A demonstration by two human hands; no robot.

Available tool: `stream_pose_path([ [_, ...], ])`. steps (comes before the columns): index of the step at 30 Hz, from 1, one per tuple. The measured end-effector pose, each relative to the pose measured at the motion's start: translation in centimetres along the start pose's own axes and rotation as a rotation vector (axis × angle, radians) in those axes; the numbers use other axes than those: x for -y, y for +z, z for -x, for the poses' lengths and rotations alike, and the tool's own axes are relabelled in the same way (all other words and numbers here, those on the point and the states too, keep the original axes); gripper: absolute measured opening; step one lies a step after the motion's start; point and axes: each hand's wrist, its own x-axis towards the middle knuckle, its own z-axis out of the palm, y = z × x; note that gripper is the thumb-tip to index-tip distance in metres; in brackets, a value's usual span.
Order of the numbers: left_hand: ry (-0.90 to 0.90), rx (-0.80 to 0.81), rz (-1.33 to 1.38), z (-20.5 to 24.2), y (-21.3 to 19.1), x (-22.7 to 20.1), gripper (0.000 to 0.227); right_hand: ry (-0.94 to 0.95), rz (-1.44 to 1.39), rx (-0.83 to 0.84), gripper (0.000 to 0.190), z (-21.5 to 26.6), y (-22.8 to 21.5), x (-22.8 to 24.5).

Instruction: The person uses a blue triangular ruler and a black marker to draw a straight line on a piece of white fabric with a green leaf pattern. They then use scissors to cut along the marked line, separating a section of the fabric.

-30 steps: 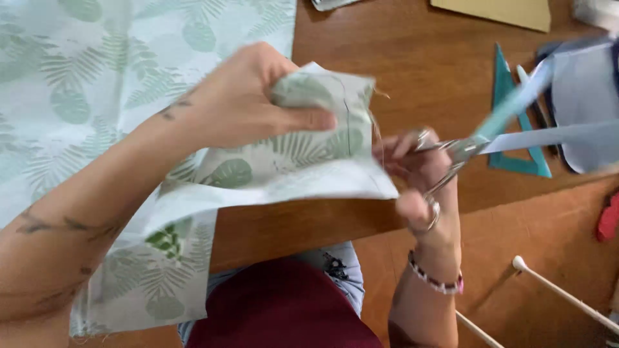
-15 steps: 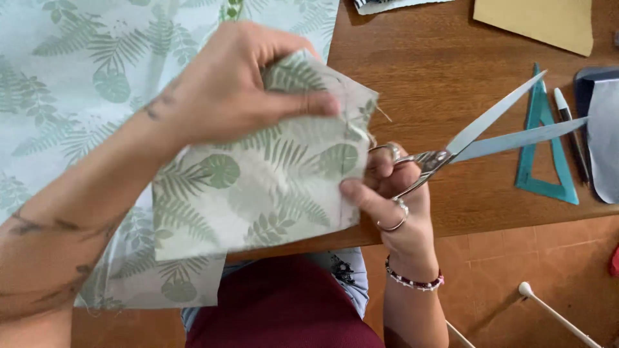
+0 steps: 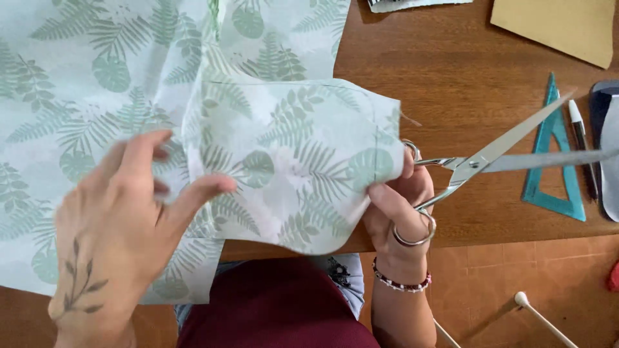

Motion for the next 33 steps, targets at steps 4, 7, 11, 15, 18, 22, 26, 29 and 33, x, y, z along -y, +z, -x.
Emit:
stream_pose_path([
  [4,-0.278,0.436,0.478,0.1,1.1,-1.1,0.102,0.012,-0.08,0.119,0.027,0.7,-0.2,-0.7],
  [7,-0.073,0.359,0.902,1.1,2.2,-1.0,0.118,0.034,-0.12,0.153,0.026,1.1,1.3,-1.3],
  [11,0.014,0.558,1.897,2.6,2.7,-3.4,0.14,0.043,-0.179,0.179,0.026,1.5,3.4,-1.3],
  [15,-0.332,0.492,2.091,2.6,5.3,-4.8,0.096,0.065,-0.217,0.186,0.026,2.1,5.2,-0.2],
  [18,-0.728,0.455,2.106,2.2,5.3,-5.1,0.058,0.212,0.032,0.204,0.029,1.8,6.2,1.2],
  [22,-0.644,0.677,2.244,2.8,7.0,-3.5,0.065,0.081,0.265,0.213,0.036,1.2,6.3,2.1],
  [26,-0.702,0.864,2.268,1.9,6.6,-4.5,0.07,0.083,0.292,0.187,0.037,1.1,6.4,2.4],
  [29,-0.839,0.806,2.254,2.0,7.7,-5.5,0.053,0.136,0.235,0.251,0.036,1.6,7.0,2.6],
  [33,-0.917,0.644,2.204,2.1,8.3,-5.5,0.044,0.097,0.347,0.265,0.034,2.0,6.8,2.9],
])
